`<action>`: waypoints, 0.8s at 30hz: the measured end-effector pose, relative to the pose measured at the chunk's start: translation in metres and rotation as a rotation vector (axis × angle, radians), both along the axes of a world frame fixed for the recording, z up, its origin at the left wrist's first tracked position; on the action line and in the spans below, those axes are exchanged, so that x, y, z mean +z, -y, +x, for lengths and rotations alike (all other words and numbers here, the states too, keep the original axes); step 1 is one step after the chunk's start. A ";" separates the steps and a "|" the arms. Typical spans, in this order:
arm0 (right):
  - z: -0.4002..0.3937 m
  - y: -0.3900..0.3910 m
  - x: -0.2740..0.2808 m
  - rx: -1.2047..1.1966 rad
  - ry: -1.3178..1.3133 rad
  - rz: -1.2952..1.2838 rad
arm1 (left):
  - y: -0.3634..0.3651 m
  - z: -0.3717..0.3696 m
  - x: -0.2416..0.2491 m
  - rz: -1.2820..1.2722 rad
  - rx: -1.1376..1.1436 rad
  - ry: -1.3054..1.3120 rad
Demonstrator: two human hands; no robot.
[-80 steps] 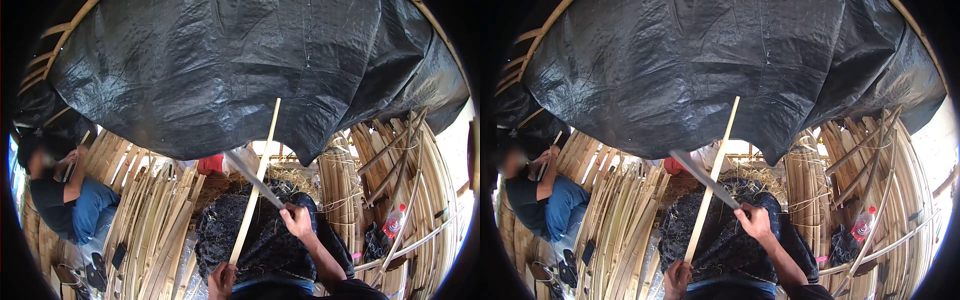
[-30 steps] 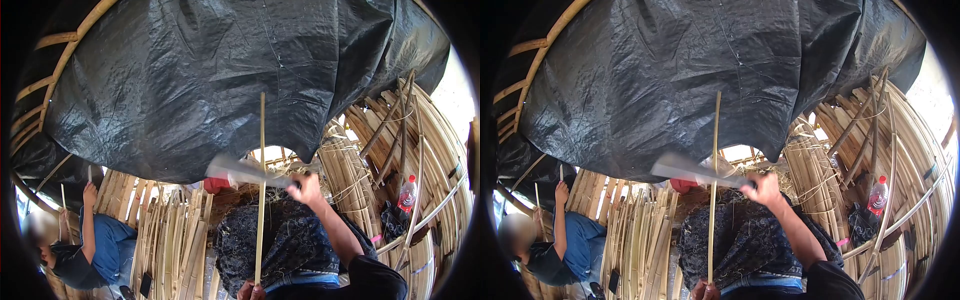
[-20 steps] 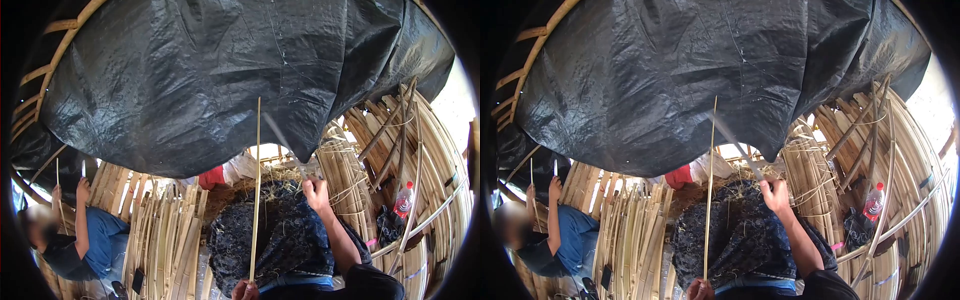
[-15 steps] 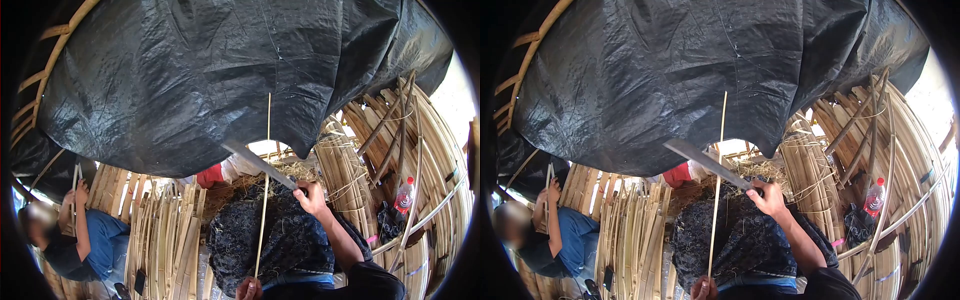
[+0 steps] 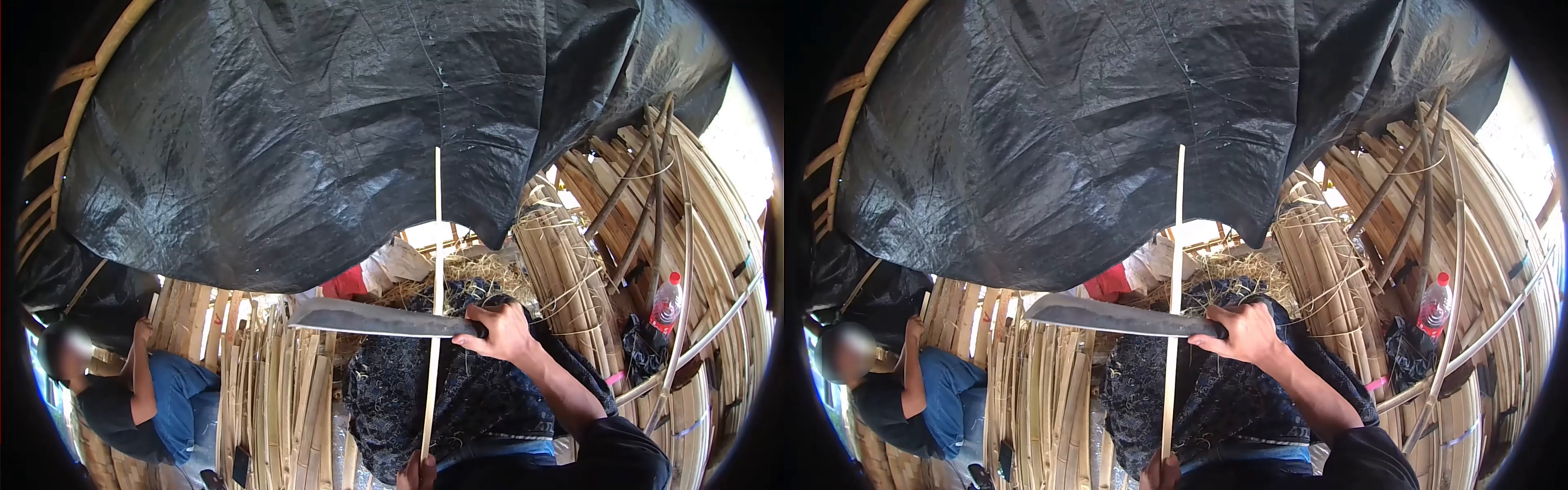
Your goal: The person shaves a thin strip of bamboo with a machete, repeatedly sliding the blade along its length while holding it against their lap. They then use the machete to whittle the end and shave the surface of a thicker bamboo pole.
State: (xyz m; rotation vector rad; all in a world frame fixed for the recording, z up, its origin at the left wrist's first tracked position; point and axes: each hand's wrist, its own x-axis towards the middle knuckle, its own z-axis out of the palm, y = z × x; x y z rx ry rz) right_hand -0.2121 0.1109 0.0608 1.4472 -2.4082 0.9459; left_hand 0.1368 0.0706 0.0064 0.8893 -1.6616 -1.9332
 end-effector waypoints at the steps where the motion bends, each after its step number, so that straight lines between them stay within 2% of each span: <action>1: 0.003 0.000 0.003 -0.012 -0.041 0.010 | -0.001 0.003 -0.004 -0.004 -0.008 0.046; 6: -0.020 -0.002 0.005 -0.172 -0.280 0.063 | -0.001 0.004 0.005 -0.099 -0.030 0.187; 8: -0.045 0.002 -0.010 -0.333 -0.540 -0.072 | -0.002 0.006 0.001 -0.149 -0.038 0.235; 10: -0.052 -0.008 -0.016 -0.346 -0.191 -0.006 | 0.000 0.009 -0.002 -0.206 -0.050 0.289; 12: -0.029 -0.014 -0.011 -0.219 -0.101 0.057 | -0.001 0.007 -0.001 -0.276 -0.062 0.357; 14: -0.015 -0.012 -0.008 -0.077 -0.143 -0.011 | -0.001 0.003 -0.001 -0.347 -0.091 0.429; 16: -0.021 -0.011 -0.001 -0.115 -0.117 0.111 | 0.000 0.001 -0.001 -0.408 -0.117 0.479; 17: -0.023 -0.006 -0.006 -0.119 -0.181 0.000 | 0.001 0.002 -0.001 -0.433 -0.127 0.500; 18: -0.021 -0.006 -0.007 -0.119 -0.184 -0.005 | 0.000 0.002 -0.002 -0.454 -0.135 0.519; 20: -0.009 -0.005 -0.005 -0.070 0.034 0.178 | -0.001 0.001 -0.002 -0.480 -0.141 0.543; 21: -0.005 -0.005 -0.005 -0.032 -0.106 0.103 | -0.001 0.003 -0.003 -0.492 -0.146 0.553; 24: -0.016 -0.007 0.001 -0.083 -0.085 0.142 | -0.001 0.004 -0.002 -0.526 -0.162 0.593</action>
